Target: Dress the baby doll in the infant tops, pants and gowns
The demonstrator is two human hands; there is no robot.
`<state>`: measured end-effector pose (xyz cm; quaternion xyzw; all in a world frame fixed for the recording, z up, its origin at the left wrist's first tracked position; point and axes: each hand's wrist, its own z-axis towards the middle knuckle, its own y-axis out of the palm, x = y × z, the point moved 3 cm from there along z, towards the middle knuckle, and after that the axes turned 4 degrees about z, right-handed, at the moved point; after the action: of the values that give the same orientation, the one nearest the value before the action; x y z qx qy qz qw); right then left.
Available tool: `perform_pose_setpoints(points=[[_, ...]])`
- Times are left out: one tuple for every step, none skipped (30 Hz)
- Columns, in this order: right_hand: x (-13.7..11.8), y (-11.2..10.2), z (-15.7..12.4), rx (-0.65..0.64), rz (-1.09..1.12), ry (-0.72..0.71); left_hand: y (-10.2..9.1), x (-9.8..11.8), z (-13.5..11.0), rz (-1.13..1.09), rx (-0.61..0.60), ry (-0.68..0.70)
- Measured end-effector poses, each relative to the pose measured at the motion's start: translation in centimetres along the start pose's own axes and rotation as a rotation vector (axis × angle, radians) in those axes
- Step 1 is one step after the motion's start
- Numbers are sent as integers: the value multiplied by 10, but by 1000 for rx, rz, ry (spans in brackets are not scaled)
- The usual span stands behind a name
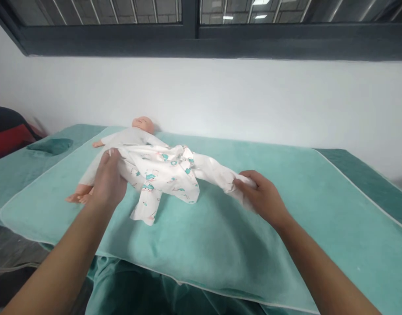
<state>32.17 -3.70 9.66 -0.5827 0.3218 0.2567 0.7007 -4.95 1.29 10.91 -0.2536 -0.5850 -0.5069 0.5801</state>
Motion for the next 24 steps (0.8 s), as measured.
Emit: perform_pose_setpoints(points=[[-1, 0, -1, -37, -49, -46, 3, -3, -1, 35, -26, 10], [-1, 2, -2, -86, -97, -85, 5, -7, -2, 96, -46, 22], [0, 7, -4, -141, -133, -107, 7, -11, -4, 185, -60, 39], [2, 13, -6, -196, -146, -109, 7, -15, -5, 296, -61, 66], [4, 19, -8, -249, -134, -97, 7, -18, -8, 424, -50, 111], [6, 25, -10, -299, -99, -74, 6, -22, -12, 558, -37, 176], [7, 31, -12, -343, -49, -47, 7, -26, -18, 686, -42, 259], [7, 35, -14, -375, 7, -19, 8, -30, -27, 803, -87, 354], [6, 38, -15, -395, 62, 9, 12, -36, -37, 907, -191, 451], [4, 40, -15, -402, 114, 39, 17, -44, -49, 992, -348, 535], [1, 40, -14, -397, 167, 71, 22, -53, -61, 1060, -543, 597], [-2, 39, -14, -384, 229, 103, 24, -60, -72, 1122, -667, 644], [-5, 37, -13, -368, 299, 133, 26, -64, -80, 1168, -736, 675], [-8, 34, -12, -347, 374, 158, 26, -66, -84, 1206, -770, 685], [-11, 31, -11, -323, 448, 177, 25, -65, -85, 1231, -763, 674], [-12, 27, -9, -291, 520, 188, 24, -62, -84, 1241, -746, 637], [-13, 22, -8, -249, 589, 192, 21, -56, -81, 1239, -726, 581], [-13, 17, -7, -201, 654, 195, 18, -50, -76, 1223, -700, 515], [-13, 13, -7, -161, 719, 199, 15, -43, -72, 1196, -674, 447], [-12, 9, -6, -133, 787, 205, 12, -36, -67, 1154, -639, 382], [-10, 4, -4, -115, 844, 211, 8, -30, -63, 1099, -592, 321], [-7, -2, -3, -68, 874, 209, 4, -25, -59, 1028, -524, 267], [-3, -10, 0, 7, 877, 200, -1, -21, -55, 940, -432, 224], [1, -20, 2, 104, 873, 186, -6, -19, -51, 850, -334, 193]])
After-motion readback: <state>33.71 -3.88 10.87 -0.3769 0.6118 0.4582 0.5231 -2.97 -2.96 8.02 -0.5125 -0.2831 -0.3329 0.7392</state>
